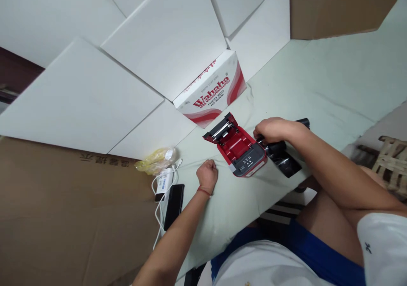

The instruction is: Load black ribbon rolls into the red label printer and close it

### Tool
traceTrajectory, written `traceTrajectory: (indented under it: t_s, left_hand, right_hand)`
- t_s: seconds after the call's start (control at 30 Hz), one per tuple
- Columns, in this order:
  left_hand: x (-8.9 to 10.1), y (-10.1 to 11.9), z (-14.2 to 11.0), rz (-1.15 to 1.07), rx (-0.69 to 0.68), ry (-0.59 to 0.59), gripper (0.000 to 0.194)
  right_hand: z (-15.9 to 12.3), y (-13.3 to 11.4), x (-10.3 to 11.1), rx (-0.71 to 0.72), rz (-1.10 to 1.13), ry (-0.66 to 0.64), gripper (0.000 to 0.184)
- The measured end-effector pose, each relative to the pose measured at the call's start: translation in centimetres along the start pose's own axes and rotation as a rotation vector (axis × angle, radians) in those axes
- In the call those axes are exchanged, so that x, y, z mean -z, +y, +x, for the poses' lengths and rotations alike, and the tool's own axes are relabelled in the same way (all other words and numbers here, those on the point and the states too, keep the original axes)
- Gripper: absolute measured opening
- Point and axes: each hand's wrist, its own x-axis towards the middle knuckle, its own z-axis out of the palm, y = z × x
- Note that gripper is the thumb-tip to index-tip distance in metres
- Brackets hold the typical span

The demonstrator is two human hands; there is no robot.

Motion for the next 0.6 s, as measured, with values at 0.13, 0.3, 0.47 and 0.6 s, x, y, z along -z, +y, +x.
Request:
traceTrajectory:
  t_s: [0.13,0.3,0.47,0.6]
  left_hand:
    - [-0.2,-0.1,0.0,-0.010,0.002,0.003,0.023]
    - [-0.2,-0.2,0.1,-0.020,0.006,0.000,0.023]
    - [-0.2,-0.2,0.1,-0.056,0.010,0.006,0.023]
    - [-0.3,-0.1,0.0,-0.102,0.020,0.014,0.023]
  right_hand:
    - [0.1,0.4,-0.5,-0.061,-0.134,-0.060,0.034]
    - [0.4,-0.3,-1.0,-0.051,-0.185,-0.062,0.031]
    - [-3.0,2.0,1.2,0.044,-0.075,-0.116,0.037]
    - [-8.3,3.9,4.4,0.253,0.324,-0.211,0.030]
